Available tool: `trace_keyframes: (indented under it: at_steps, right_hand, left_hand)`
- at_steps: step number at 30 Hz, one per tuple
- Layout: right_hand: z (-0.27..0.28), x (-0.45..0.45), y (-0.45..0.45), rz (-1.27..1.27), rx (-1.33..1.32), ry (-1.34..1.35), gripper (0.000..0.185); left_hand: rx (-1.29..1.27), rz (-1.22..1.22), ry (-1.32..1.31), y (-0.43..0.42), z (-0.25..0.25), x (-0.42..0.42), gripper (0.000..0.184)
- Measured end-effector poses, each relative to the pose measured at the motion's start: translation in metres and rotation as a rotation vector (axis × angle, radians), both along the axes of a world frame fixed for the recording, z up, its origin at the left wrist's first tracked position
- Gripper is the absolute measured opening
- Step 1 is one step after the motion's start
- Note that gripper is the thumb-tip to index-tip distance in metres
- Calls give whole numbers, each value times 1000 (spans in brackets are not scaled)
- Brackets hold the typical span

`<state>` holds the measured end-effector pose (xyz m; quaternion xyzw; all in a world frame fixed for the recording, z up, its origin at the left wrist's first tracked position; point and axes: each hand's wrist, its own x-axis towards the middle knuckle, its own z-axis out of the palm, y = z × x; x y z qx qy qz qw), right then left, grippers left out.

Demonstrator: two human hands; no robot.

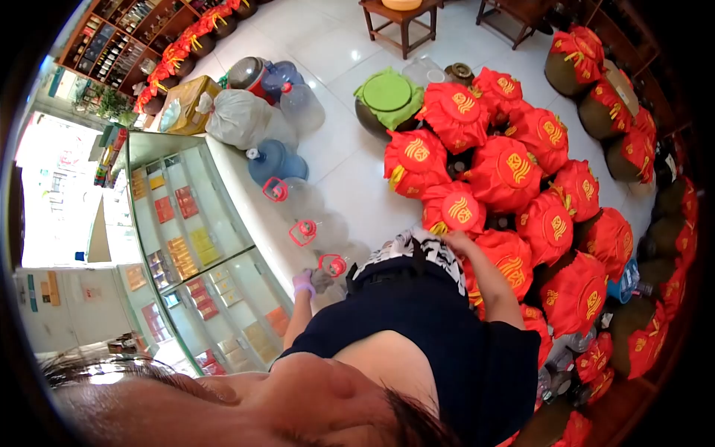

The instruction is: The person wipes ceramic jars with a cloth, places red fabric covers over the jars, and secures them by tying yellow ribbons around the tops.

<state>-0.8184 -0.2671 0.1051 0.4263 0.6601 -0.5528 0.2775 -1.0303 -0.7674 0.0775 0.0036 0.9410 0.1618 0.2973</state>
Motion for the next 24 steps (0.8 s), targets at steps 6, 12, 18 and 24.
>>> trace_keyframes:
  at_steps: [6,12,18,24]
  right_hand:
    - [-51,-60,15,-113,251,38,35]
    - [-78,-134,54,248,394,-104,23]
    - [-101,-310,93,86,383,19,24]
    - [-80,-523,138,78,264,289,17]
  left_hand:
    - [71,187,51,79,64,-86,31]
    - [129,157,30,58,13,-124,34]
    - [-190,594,-379,-38,-52,-160,38]
    - [-243,195,43,1,32,-258,29]
